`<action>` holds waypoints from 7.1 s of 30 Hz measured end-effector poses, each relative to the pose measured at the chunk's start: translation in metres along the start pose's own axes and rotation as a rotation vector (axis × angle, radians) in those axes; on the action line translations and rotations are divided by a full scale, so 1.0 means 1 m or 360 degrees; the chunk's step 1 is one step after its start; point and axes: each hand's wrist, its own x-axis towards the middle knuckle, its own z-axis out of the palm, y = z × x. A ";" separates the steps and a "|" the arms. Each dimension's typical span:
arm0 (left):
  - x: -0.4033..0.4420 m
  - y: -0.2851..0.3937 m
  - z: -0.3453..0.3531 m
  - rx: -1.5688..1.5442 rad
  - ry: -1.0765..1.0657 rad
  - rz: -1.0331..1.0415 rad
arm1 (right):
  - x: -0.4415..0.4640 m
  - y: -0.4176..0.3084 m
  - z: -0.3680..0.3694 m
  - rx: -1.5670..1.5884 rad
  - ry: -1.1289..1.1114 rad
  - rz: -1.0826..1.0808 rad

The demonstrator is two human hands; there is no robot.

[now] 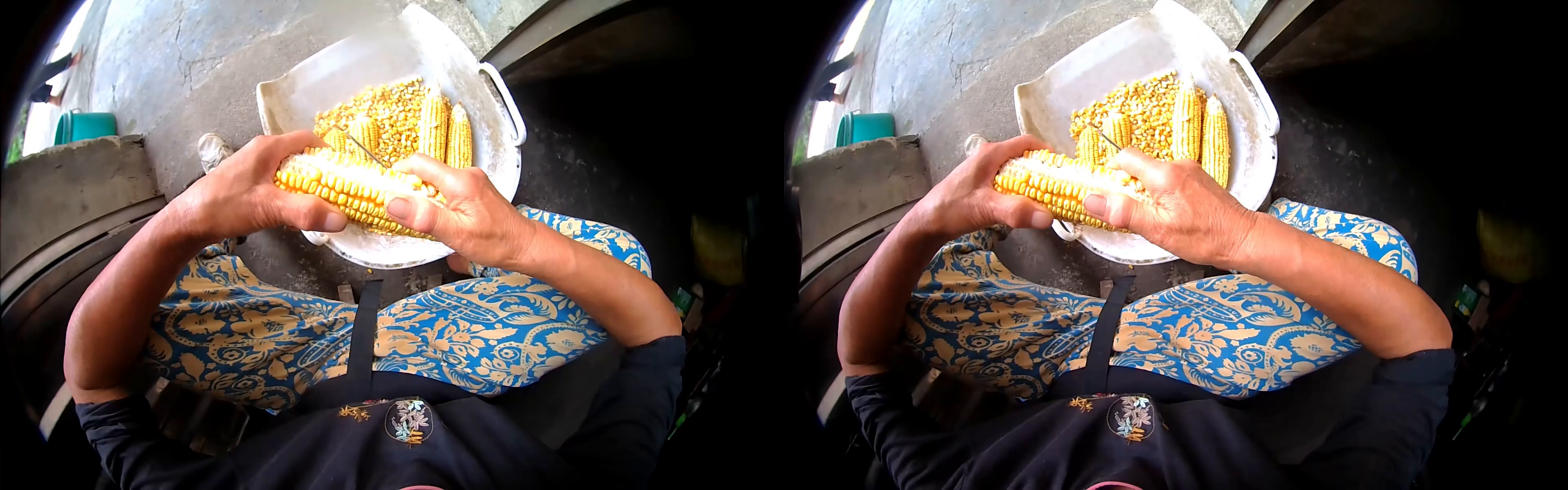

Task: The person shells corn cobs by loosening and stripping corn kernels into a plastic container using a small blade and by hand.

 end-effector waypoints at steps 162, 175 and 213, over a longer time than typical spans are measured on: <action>-0.006 0.017 -0.009 0.0331 -0.0138 0.0211 | 0.012 -0.025 -0.001 -0.0258 0.0000 -0.0237; -0.008 0.012 0.006 0.0875 0.0041 0.0278 | 0.012 -0.021 -0.007 -0.0375 -0.0257 -0.0113; -0.004 -0.012 -0.022 0.0451 0.0077 0.0117 | 0.012 0.010 -0.022 -0.0155 0.0001 -0.0130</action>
